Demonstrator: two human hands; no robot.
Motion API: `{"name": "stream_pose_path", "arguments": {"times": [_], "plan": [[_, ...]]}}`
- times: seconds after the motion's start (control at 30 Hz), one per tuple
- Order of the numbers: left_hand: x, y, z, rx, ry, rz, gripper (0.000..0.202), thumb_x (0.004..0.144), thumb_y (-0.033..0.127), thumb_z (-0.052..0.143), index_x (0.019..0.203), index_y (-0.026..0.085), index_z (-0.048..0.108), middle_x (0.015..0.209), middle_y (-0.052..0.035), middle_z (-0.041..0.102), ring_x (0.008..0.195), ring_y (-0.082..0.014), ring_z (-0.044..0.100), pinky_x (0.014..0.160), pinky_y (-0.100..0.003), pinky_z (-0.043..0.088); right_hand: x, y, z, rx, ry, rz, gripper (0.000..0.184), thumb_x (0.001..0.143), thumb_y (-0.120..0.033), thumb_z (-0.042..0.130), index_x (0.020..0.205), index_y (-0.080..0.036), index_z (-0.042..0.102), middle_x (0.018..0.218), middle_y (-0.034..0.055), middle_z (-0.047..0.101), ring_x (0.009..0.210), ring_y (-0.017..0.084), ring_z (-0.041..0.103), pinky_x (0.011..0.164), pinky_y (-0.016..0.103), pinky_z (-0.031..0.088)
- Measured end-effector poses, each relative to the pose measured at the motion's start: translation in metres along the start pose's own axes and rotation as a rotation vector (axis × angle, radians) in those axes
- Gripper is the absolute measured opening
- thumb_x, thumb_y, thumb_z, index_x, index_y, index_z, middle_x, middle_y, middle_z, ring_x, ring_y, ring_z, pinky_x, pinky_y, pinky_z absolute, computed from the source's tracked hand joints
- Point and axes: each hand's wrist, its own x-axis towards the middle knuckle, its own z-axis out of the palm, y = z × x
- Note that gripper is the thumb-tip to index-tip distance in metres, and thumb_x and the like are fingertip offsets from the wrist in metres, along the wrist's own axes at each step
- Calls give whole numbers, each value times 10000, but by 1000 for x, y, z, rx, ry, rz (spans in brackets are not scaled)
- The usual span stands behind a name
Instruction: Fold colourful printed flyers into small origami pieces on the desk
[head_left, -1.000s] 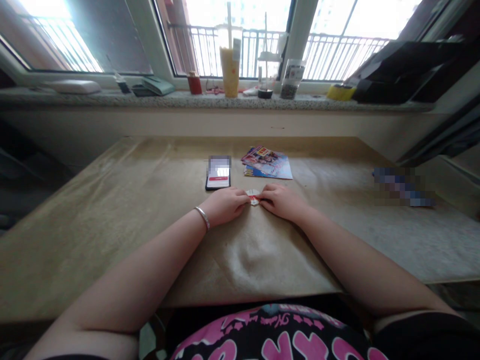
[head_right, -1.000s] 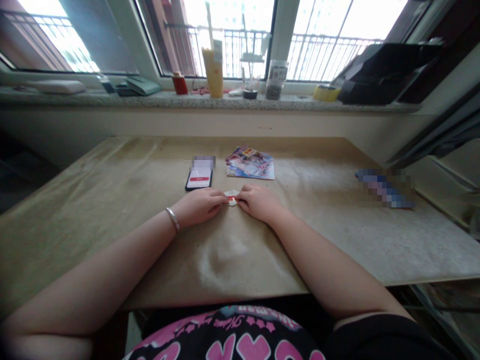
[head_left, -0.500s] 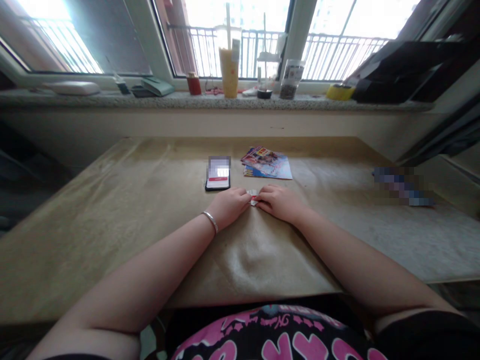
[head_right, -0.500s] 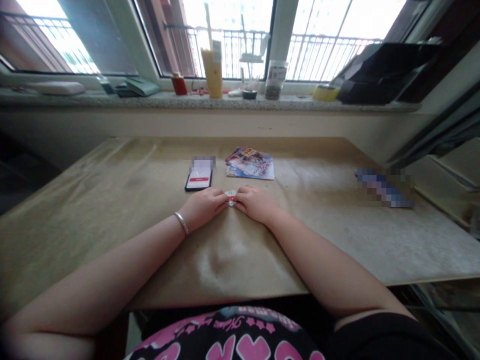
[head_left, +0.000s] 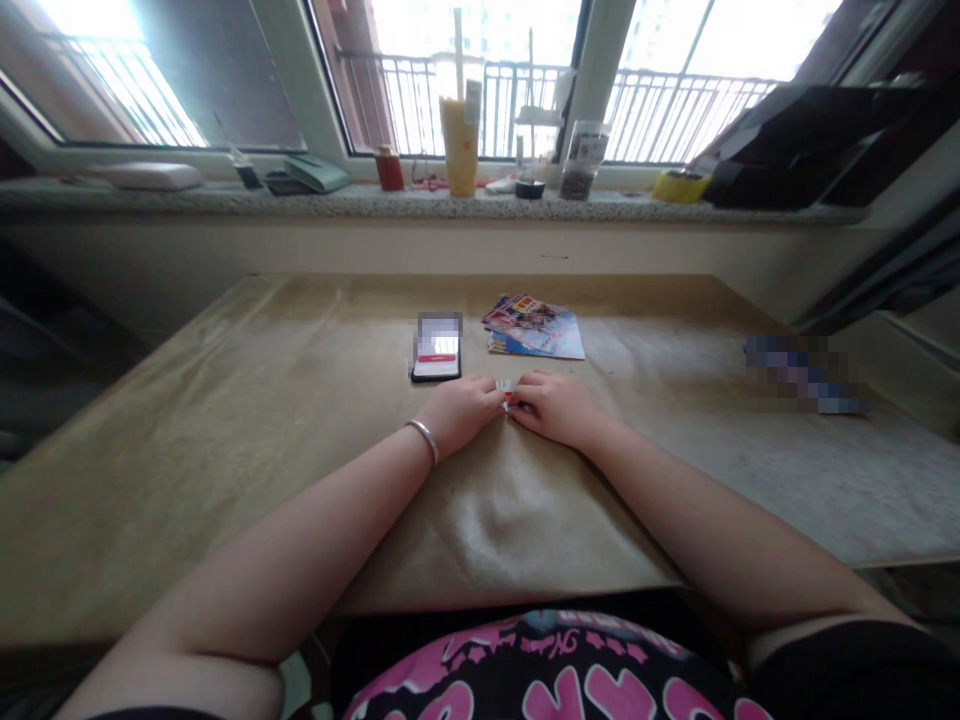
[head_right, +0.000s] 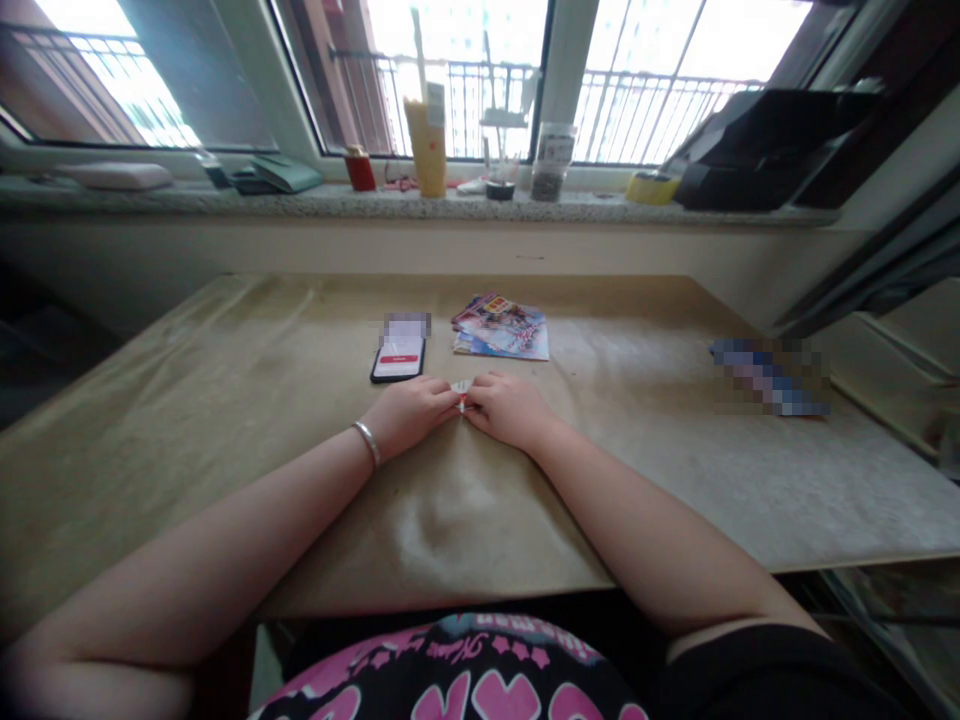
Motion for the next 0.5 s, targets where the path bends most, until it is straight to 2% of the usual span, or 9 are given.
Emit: {"name": "stream_pose_path", "arguments": {"times": [0.33, 0.5], "plan": [[0, -4, 0, -85, 21, -21, 251, 912, 314, 470, 810, 168, 646, 821, -53, 632, 758, -160, 582, 626, -257, 410, 1, 3, 2, -62, 7, -48, 264, 906, -354, 469, 886, -185, 672, 855, 59, 651, 818, 171, 553, 677, 270, 358], [-1, -6, 1, -119, 35, -35, 233, 903, 326, 491, 866, 176, 666, 851, -49, 648, 780, -162, 593, 658, -257, 425, 1, 2, 2, -68, 13, -46, 251, 898, -336, 474, 879, -194, 680, 856, 54, 659, 806, 167, 560, 656, 268, 354]]}}
